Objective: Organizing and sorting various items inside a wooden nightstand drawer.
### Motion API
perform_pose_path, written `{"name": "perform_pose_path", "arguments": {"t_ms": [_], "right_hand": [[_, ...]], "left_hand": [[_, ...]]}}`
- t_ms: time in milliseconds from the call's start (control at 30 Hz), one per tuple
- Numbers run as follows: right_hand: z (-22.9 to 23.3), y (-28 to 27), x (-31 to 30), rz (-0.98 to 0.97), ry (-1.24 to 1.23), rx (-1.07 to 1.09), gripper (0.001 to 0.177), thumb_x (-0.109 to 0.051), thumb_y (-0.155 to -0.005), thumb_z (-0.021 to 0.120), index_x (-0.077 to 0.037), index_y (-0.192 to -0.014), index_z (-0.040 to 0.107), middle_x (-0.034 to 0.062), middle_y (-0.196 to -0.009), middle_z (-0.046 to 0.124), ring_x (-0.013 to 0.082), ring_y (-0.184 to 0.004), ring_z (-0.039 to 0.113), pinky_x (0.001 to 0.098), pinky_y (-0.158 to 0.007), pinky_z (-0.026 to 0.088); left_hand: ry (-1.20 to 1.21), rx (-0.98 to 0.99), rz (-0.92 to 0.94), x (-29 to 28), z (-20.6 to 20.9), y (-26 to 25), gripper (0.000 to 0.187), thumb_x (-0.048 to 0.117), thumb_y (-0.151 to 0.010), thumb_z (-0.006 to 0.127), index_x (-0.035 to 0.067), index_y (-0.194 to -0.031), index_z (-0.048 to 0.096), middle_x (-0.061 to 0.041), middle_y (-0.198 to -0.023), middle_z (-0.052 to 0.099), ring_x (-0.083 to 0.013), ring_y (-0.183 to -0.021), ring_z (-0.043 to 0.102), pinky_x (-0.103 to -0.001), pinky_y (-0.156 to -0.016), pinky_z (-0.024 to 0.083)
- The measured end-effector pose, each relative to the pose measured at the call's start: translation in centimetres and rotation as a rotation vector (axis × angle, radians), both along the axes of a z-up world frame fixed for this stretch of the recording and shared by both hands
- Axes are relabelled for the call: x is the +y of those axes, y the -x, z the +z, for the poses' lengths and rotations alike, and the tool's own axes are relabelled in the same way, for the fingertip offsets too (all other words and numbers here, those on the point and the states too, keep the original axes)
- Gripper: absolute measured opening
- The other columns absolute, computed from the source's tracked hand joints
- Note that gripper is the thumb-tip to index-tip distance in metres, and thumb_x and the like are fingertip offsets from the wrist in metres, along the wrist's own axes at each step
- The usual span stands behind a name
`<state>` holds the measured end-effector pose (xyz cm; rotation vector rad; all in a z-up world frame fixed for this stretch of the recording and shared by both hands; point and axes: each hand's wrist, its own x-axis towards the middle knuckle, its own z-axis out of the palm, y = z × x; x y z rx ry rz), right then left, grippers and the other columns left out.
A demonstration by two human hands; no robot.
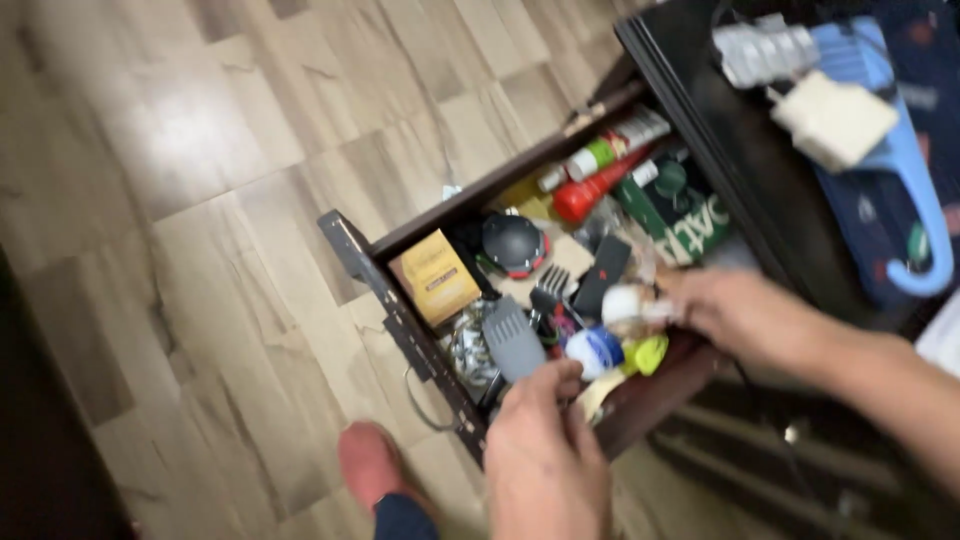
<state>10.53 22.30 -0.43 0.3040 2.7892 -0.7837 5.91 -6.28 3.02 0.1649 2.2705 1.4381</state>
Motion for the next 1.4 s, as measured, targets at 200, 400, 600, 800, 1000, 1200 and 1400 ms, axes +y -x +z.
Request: {"name": "perform_pose_path", "arguments": {"t_ms": [200, 400, 600, 800, 1000, 1200, 1400], "right_hand": [[4.4, 2.8, -1.7, 0.408, -0.2, -0.529, 0.029, -0.005, -0.07, 0.07, -0.016, -0.095, 0.077, 0.0042, -0.104, 0.077, 0.0285, -0.106, 0.066, 0.041, -0.095, 0.051], [5.4, 0.5, 2.4, 0.206, -0.043, -0.304, 0.034, -0.007, -0.075, 0.064, -0.013, -0.108, 0.073, 0.0071, -0.105, 0.077, 0.0259, -0.105, 0.072, 0.034, -0.095, 0.055], [9.3, 0.9, 4.9, -0.295, 0.14, -0.274, 0.024, -0.016, -0.1, 0.057, -0.005, -0.115, 0.072, 0.0081, -0.107, 0.075, 0.0165, -0.107, 0.073, 0.0335, -0.102, 0.053], [10.1, 1.6, 4.5, -0.313, 0.16, -0.398, 0.023, -0.02, -0.1, 0.058, -0.007, -0.115, 0.069, 0.0057, -0.109, 0.076, 0.0162, -0.109, 0.069, 0.0317, -0.103, 0.051], [9.8, -0.3, 5.7, -0.302, 0.259, -0.301, 0.024, -0.016, -0.1, 0.056, -0.006, -0.117, 0.069, 0.0062, -0.113, 0.076, 0.0172, -0.112, 0.068, 0.0337, -0.103, 0.051], [10.4, -0.1, 3.7, -0.272, 0.146, -0.276, 0.021, -0.016, -0.097, 0.057, -0.006, -0.108, 0.072, 0.0074, -0.105, 0.075, 0.0169, -0.105, 0.073, 0.0332, -0.1, 0.052], [6.6, 1.8, -0.2, 0.408, -0.241, -0.373, 0.048, 0.001, -0.077, 0.059, -0.014, -0.12, 0.071, 0.0147, -0.118, 0.071, 0.0335, -0.11, 0.067, 0.0424, -0.095, 0.053]], "left_hand": [[0.077, -0.1, -0.062, 1.2, -1.6, 0.7, 0.044, -0.002, -0.077, 0.065, 0.013, -0.118, 0.072, -0.013, -0.108, 0.076, -0.0303, -0.095, 0.075, -0.042, -0.083, 0.059], [0.038, -0.136, -0.229, 6.3, 1.1, 1.7, 0.042, -0.01, -0.075, 0.062, 0.004, -0.113, 0.07, -0.019, -0.115, 0.071, -0.0396, -0.111, 0.065, -0.046, -0.098, 0.051], [0.472, -0.056, -0.644, 9.1, -2.1, 0.7, 0.041, 0.016, -0.089, 0.065, 0.009, -0.13, 0.062, -0.016, -0.136, 0.057, -0.038, -0.129, 0.05, -0.052, -0.103, 0.044], [0.756, -0.137, -0.996, 10.7, -1.2, 3.1, 0.048, 0.031, -0.096, 0.062, 0.008, -0.139, 0.062, -0.012, -0.145, 0.056, -0.0334, -0.138, 0.047, -0.053, -0.111, 0.036], [0.71, -0.257, -0.991, 10.2, -1.6, 3.0, 0.062, 0.038, -0.095, 0.065, 0.003, -0.144, 0.051, -0.014, -0.149, 0.047, -0.0331, -0.142, 0.038, -0.059, -0.118, 0.021], [0.586, -0.083, -0.651, 8.3, -3.9, 0.9, 0.028, 0.018, -0.09, 0.061, 0.008, -0.114, 0.071, -0.012, -0.124, 0.067, -0.0312, -0.119, 0.063, -0.05, -0.103, 0.046], [0.311, 0.025, -0.224, 5.5, -5.9, 3.0, 0.018, 0.013, -0.083, 0.063, 0.005, -0.095, 0.074, -0.026, -0.095, 0.071, -0.0432, -0.091, 0.07, -0.05, -0.084, 0.056]]}}
